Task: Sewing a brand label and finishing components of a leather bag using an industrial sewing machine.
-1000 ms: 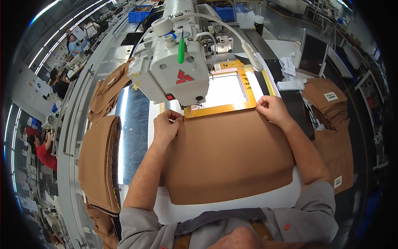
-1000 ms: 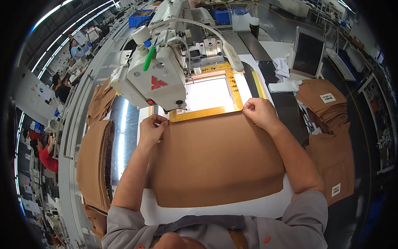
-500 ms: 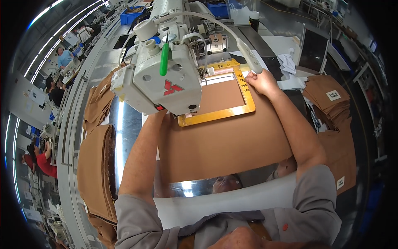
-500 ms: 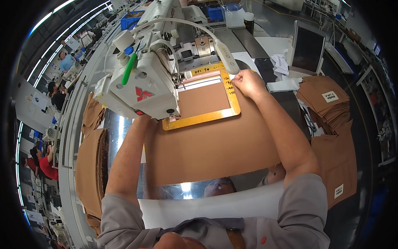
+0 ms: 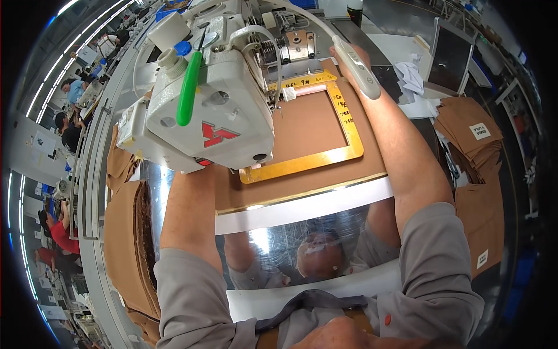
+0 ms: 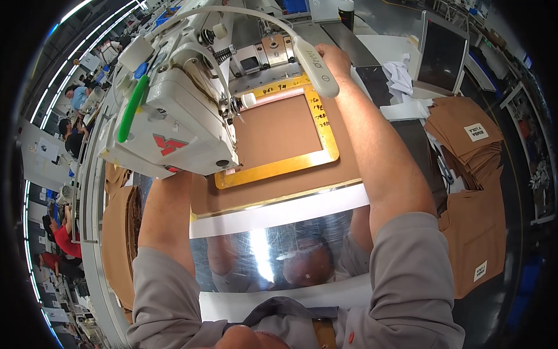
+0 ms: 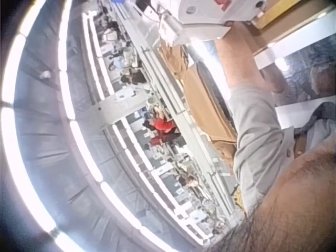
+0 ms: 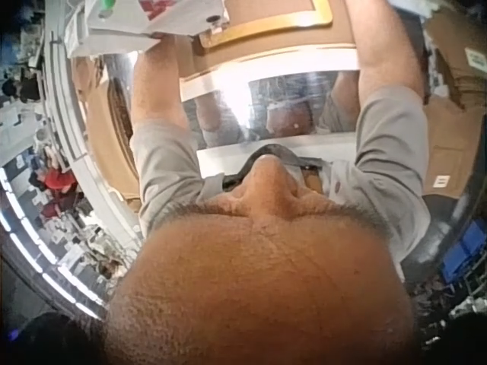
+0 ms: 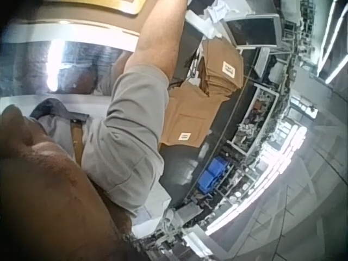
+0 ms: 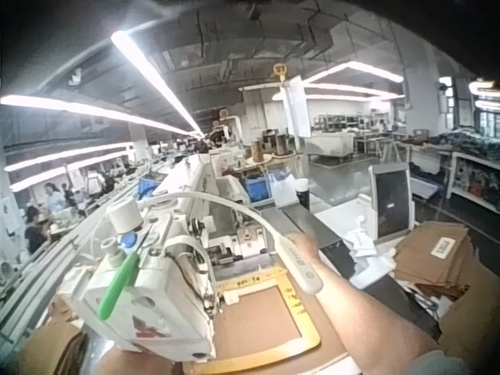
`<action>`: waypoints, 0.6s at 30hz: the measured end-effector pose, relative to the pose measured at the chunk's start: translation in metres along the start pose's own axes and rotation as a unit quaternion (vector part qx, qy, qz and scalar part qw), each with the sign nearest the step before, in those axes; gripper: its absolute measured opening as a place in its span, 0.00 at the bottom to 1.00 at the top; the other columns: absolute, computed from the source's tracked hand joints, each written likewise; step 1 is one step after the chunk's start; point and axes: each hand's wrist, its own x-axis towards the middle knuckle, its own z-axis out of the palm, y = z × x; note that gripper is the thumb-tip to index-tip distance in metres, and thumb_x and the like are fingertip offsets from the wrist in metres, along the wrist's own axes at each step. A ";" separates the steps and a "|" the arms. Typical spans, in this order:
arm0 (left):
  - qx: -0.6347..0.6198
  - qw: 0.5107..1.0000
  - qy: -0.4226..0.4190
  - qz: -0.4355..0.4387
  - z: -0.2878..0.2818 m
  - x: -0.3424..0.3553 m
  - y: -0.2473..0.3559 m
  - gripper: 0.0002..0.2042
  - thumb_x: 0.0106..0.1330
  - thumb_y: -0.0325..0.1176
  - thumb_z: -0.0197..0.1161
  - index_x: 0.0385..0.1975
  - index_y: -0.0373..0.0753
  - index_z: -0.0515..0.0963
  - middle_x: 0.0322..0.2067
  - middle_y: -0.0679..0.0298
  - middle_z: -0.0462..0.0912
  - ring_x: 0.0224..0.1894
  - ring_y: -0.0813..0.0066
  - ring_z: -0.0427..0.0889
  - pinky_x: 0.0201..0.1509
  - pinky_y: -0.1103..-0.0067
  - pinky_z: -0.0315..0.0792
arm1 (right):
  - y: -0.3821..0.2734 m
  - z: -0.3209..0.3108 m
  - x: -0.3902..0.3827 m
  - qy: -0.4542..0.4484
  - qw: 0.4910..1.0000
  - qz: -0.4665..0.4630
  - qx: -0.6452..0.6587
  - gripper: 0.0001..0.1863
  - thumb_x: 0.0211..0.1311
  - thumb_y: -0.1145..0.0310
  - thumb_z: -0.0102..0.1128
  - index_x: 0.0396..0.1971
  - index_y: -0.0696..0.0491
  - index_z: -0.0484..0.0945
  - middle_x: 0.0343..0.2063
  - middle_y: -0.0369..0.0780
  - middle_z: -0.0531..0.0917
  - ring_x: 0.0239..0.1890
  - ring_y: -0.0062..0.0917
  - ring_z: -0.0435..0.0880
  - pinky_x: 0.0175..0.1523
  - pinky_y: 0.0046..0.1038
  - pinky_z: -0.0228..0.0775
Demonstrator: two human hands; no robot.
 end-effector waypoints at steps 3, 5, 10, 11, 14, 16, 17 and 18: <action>-0.025 1.000 -0.018 0.004 -0.001 -0.002 0.013 0.09 0.65 0.28 0.68 0.43 0.35 0.83 0.40 0.53 0.87 0.44 0.50 0.85 0.46 0.62 0.78 | 0.042 -0.012 0.013 0.074 0.987 -0.141 -0.004 0.22 0.68 0.52 0.65 0.49 0.55 0.83 0.43 0.47 0.87 0.47 0.39 0.86 0.52 0.35 0.76; -0.027 0.999 -0.032 -0.014 -0.007 -0.012 0.004 0.09 0.65 0.29 0.68 0.43 0.35 0.83 0.41 0.53 0.87 0.45 0.50 0.85 0.46 0.61 0.78 | 0.029 -0.021 -0.004 0.015 0.989 -0.141 -0.048 0.23 0.68 0.52 0.64 0.52 0.57 0.82 0.45 0.49 0.86 0.49 0.40 0.86 0.53 0.35 0.75; -0.042 0.997 -0.049 -0.032 -0.045 -0.066 0.010 0.10 0.65 0.30 0.68 0.44 0.36 0.83 0.42 0.52 0.87 0.46 0.49 0.85 0.47 0.61 0.78 | -0.009 -0.097 -0.098 -0.159 0.977 -0.054 -0.134 0.29 0.71 0.51 0.61 0.58 0.62 0.77 0.52 0.53 0.83 0.56 0.43 0.83 0.60 0.36 0.72; -0.006 0.995 -0.093 -0.034 -0.049 -0.078 0.010 0.14 0.69 0.35 0.65 0.50 0.36 0.81 0.47 0.51 0.85 0.53 0.48 0.82 0.55 0.59 0.74 | -0.008 -0.106 -0.117 -0.180 0.967 -0.051 -0.175 0.32 0.70 0.51 0.60 0.61 0.63 0.74 0.56 0.53 0.81 0.60 0.45 0.80 0.64 0.38 0.70; 0.085 0.986 -0.143 -0.010 -0.057 -0.114 0.015 0.23 0.74 0.46 0.56 0.61 0.36 0.75 0.57 0.49 0.81 0.63 0.48 0.76 0.70 0.56 0.62 | 0.005 -0.120 -0.157 -0.230 0.924 -0.079 -0.294 0.37 0.75 0.47 0.51 0.69 0.64 0.65 0.70 0.53 0.69 0.74 0.45 0.63 0.76 0.45 0.54; 0.128 0.973 -0.192 0.006 -0.051 -0.121 0.020 0.33 0.79 0.55 0.44 0.71 0.32 0.64 0.68 0.48 0.71 0.72 0.51 0.66 0.80 0.53 0.38 | 0.010 -0.117 -0.166 -0.233 0.905 -0.093 -0.343 0.38 0.76 0.47 0.48 0.71 0.63 0.62 0.72 0.52 0.65 0.77 0.42 0.58 0.79 0.46 0.49; 0.126 0.973 -0.191 0.006 -0.047 -0.122 0.017 0.33 0.79 0.55 0.44 0.71 0.32 0.64 0.68 0.48 0.71 0.72 0.51 0.66 0.80 0.53 0.38 | 0.012 -0.114 -0.168 -0.236 0.895 -0.090 -0.368 0.38 0.77 0.46 0.45 0.73 0.62 0.60 0.74 0.51 0.62 0.79 0.40 0.54 0.80 0.48 0.44; 0.159 0.971 -0.175 0.023 -0.042 -0.124 0.015 0.33 0.79 0.55 0.43 0.71 0.33 0.65 0.67 0.47 0.72 0.71 0.51 0.67 0.80 0.53 0.40 | 0.012 -0.112 -0.168 -0.237 0.885 -0.089 -0.391 0.38 0.79 0.46 0.42 0.74 0.61 0.57 0.76 0.50 0.59 0.81 0.37 0.49 0.81 0.49 0.39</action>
